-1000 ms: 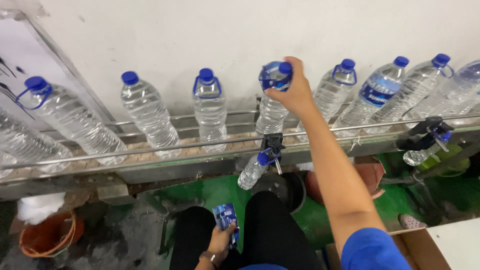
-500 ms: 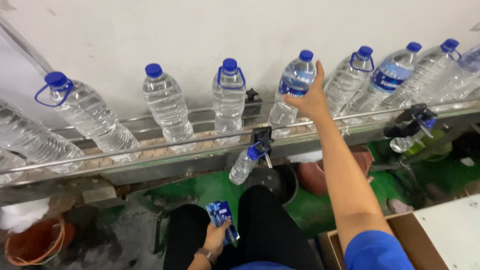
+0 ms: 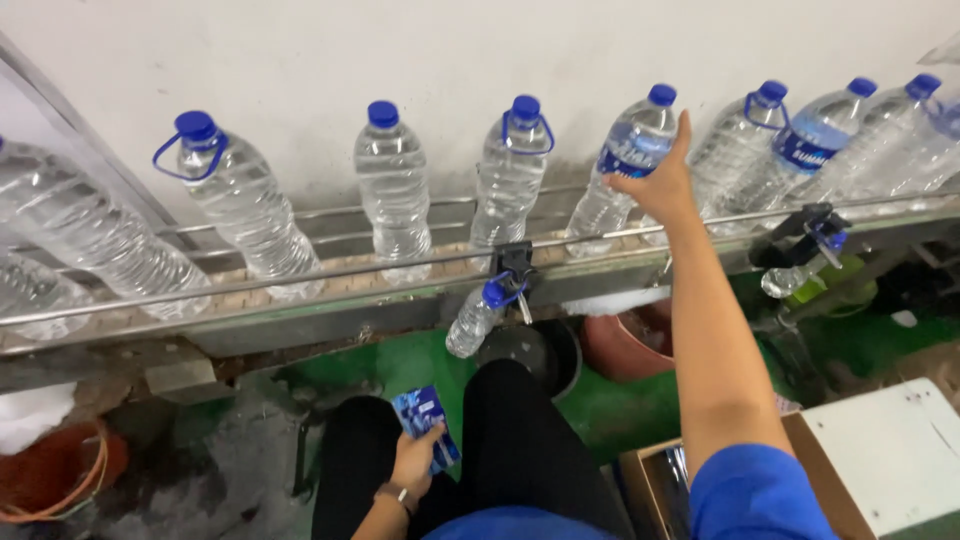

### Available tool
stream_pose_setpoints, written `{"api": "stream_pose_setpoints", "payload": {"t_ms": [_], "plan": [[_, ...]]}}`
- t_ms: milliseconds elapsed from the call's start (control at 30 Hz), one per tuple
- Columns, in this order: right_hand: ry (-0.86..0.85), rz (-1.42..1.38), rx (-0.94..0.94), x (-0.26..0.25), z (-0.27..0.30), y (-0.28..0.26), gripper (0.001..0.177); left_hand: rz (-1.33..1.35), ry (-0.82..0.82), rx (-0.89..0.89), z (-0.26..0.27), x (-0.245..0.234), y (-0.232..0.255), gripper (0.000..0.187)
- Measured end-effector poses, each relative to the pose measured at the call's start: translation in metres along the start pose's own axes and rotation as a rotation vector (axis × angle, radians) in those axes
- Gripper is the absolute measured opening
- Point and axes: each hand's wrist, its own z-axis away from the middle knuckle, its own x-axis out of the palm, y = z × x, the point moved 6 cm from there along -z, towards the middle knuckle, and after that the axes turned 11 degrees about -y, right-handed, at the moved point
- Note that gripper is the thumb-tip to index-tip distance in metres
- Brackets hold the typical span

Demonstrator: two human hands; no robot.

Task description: Applying plastic labels to water bottles on a moving conveyor belt.

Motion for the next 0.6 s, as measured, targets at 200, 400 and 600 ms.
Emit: {"api": "stream_pose_setpoints", "payload": {"t_ms": [200, 400, 600], "plan": [[0.602, 0.241, -0.408, 0.09, 0.111, -0.006, 0.087, 0.114, 0.04, 0.058, 0.066, 0.009, 0.077, 0.035], [-0.794, -0.501, 0.062, 0.336, 0.265, -0.047, 0.044, 0.184, -0.133, 0.336, 0.077, 0.013, 0.126, 0.03], [-1.168, -0.538, -0.581, 0.267, 0.22, -0.161, 0.029, -0.021, -0.229, 0.357, 0.098, -0.006, 0.166, 0.022]]}}
